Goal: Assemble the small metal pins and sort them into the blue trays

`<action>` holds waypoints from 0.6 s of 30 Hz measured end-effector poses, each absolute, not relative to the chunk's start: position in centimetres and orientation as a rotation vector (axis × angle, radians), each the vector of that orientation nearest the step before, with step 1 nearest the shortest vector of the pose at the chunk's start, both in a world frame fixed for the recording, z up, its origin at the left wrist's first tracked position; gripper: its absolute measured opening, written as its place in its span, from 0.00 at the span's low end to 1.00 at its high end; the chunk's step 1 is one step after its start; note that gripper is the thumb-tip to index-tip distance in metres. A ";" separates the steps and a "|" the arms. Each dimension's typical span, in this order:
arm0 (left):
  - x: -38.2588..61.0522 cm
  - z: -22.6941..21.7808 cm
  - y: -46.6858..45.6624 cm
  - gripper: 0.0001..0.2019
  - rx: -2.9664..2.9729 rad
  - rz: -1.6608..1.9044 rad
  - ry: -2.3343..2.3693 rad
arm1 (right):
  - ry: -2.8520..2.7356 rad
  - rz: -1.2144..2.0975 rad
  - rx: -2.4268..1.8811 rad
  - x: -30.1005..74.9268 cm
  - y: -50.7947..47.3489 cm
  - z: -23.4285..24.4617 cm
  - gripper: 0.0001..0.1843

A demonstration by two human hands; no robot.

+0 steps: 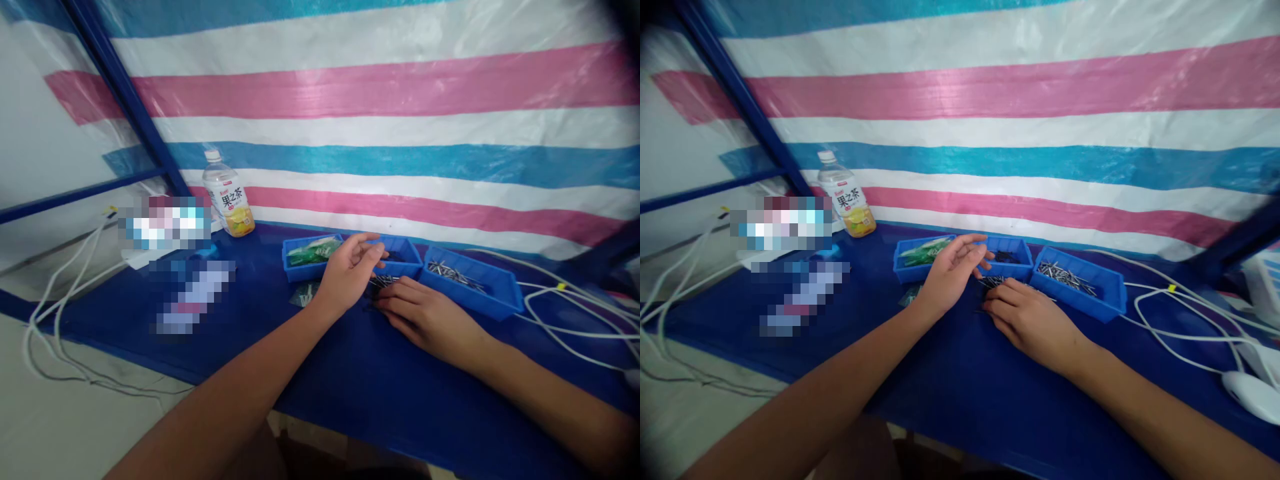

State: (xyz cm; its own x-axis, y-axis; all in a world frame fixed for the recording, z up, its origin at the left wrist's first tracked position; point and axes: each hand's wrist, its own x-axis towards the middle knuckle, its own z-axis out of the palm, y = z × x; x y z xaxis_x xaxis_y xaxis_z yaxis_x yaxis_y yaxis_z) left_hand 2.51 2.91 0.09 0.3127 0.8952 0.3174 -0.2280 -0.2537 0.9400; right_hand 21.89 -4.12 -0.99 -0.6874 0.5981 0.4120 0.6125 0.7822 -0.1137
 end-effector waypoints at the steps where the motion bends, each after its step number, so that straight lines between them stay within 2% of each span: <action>1: 2.5 0.1 2.9 0.17 1.424 1.223 0.660 | -2.541 -0.072 -0.902 21.9 -4.1 -1.1 0.16; 6: 2.6 0.1 3.0 0.16 1.430 1.210 0.675 | -2.507 -0.115 -0.896 21.9 -4.3 -1.1 0.14; 14: 2.3 0.4 2.6 0.15 1.501 1.159 0.706 | -1.997 0.379 -1.191 22.6 -4.0 -1.1 0.08; 18: 2.0 0.4 2.3 0.15 1.689 1.056 0.761 | -1.721 0.374 -1.230 23.2 -3.7 -1.3 0.10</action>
